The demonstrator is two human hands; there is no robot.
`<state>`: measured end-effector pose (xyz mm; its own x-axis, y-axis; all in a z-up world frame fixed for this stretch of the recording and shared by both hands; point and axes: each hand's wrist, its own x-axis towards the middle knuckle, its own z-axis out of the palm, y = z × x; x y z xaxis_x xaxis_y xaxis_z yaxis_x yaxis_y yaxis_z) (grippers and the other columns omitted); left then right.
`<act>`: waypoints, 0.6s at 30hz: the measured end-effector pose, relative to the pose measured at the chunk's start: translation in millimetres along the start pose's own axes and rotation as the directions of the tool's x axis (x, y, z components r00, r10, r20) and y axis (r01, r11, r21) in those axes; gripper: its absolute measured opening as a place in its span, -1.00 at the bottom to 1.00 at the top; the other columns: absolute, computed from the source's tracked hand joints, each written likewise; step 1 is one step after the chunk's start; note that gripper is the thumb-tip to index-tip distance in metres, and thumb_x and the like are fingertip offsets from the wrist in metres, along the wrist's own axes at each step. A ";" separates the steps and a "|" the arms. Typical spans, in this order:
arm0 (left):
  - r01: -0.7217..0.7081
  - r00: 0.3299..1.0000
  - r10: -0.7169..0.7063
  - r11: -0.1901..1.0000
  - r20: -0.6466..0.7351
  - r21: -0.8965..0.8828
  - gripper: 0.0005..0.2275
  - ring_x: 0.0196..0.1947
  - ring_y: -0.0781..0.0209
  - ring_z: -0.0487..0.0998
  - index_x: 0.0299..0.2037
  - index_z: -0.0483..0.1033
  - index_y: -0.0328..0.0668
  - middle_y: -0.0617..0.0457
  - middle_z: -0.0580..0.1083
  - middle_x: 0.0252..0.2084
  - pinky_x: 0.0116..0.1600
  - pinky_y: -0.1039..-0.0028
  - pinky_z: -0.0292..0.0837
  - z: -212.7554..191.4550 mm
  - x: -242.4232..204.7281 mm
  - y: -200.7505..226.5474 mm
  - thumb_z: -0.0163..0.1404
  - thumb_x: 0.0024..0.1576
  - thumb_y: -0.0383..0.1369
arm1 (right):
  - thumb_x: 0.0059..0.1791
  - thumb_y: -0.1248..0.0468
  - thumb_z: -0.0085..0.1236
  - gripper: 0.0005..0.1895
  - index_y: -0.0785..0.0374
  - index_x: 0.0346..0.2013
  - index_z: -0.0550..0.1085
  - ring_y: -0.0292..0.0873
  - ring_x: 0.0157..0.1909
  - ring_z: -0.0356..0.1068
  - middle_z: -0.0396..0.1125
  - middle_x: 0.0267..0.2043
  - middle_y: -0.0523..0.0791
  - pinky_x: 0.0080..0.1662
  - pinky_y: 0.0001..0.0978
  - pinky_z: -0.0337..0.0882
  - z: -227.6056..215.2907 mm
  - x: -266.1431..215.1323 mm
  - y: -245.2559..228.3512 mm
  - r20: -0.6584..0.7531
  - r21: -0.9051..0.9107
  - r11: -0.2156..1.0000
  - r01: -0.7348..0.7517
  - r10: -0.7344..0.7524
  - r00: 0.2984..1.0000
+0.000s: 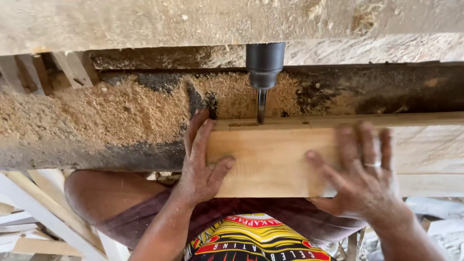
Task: Drilling holes into a wooden plank using a stationary drill
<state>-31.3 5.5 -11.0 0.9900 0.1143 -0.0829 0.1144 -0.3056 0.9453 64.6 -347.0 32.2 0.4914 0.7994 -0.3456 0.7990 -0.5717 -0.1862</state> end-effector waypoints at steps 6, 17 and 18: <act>-0.035 0.999 0.036 0.999 -0.008 0.038 -0.40 0.61 -0.26 0.01 0.51 -0.02 -0.10 -0.20 0.07 0.51 0.68 -0.11 0.05 1.2 10.3 -5.3 -0.02 0.35 -0.15 | 0.08 0.12 0.24 -0.05 -0.28 0.60 -0.16 0.31 0.61 -0.57 -0.50 0.62 0.13 0.52 0.34 -0.56 1.2 -11.3 6.3 -0.130 -0.131 0.984 -0.118 0.101 0.986; -0.012 1.000 0.011 0.998 0.011 0.067 -0.49 0.51 -0.37 0.15 0.40 0.10 -0.21 -0.34 0.16 0.41 0.55 -0.13 0.17 -3.1 16.0 -7.4 0.01 0.32 -0.23 | 0.09 -0.37 0.11 -0.13 -0.23 0.57 0.03 0.40 0.58 -0.45 -0.36 0.59 0.23 0.48 0.49 -0.43 9.8 -13.7 10.1 -0.138 -0.096 0.989 -0.117 0.103 0.985; -0.002 1.000 0.001 0.997 0.015 0.077 -0.50 0.50 -0.39 0.15 0.37 0.12 -0.23 -0.35 0.17 0.40 0.53 -0.13 0.19 -2.8 15.6 -7.6 0.01 0.31 -0.23 | 0.10 -0.16 0.22 -0.16 -0.27 0.57 0.01 0.38 0.58 -0.49 -0.39 0.59 0.23 0.48 0.49 -0.47 11.4 -15.6 11.1 -0.121 -0.089 0.989 -0.119 0.107 0.987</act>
<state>-16.9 12.2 -18.6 0.9912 0.1000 -0.0867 0.1185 -0.3779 0.9182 61.9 -367.9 25.1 0.6127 0.7499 -0.2494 0.7629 -0.6436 -0.0610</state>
